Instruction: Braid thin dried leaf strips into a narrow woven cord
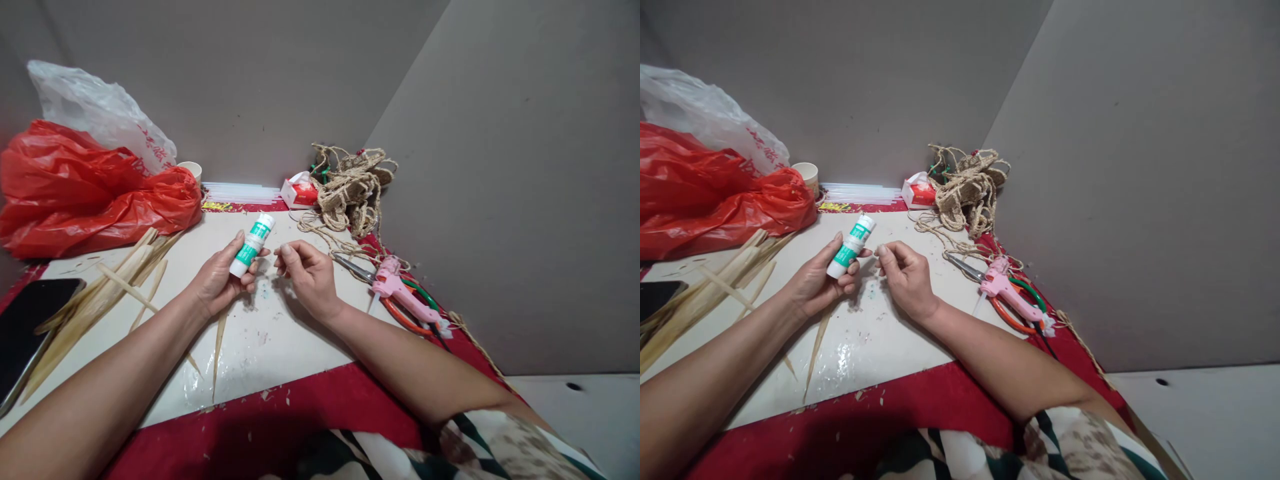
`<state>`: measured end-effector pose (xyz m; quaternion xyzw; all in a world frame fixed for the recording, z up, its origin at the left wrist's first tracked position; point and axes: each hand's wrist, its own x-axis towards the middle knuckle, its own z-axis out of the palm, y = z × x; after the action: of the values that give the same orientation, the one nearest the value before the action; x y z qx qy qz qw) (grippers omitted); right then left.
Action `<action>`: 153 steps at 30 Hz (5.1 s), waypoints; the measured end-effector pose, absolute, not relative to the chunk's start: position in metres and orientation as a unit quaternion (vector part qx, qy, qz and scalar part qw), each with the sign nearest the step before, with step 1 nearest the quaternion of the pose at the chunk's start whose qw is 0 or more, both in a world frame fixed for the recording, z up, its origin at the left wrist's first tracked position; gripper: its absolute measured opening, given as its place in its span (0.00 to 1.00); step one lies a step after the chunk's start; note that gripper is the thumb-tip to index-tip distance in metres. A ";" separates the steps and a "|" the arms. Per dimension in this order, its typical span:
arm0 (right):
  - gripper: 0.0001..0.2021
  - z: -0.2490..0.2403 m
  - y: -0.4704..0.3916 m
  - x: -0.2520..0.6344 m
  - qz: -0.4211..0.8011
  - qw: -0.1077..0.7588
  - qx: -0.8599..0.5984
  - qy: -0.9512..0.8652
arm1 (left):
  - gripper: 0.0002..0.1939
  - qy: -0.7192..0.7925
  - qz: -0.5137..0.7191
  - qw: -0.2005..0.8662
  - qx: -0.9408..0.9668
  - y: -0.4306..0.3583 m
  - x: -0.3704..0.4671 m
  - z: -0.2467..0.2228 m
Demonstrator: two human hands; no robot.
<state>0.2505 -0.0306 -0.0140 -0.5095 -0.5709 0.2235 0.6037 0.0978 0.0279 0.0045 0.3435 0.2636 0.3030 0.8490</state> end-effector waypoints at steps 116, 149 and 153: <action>0.15 0.062 -0.019 0.306 0.192 0.815 -0.362 -0.409 | 0.17 0.228 0.070 0.748 0.619 0.020 0.087 0.002; 0.10 0.083 -0.012 0.368 0.038 0.874 -0.381 -0.298 | 0.18 0.209 0.001 0.717 0.665 0.019 0.081 0.020; 0.09 0.093 -0.026 0.372 -0.057 0.861 -0.372 -0.343 | 0.22 0.347 0.122 0.633 0.681 0.024 0.089 0.010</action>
<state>0.3723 -0.0258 0.0934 -0.3722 -0.3429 -0.0571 0.8606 0.0894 0.0240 0.0103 0.6815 0.3470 0.1219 0.6328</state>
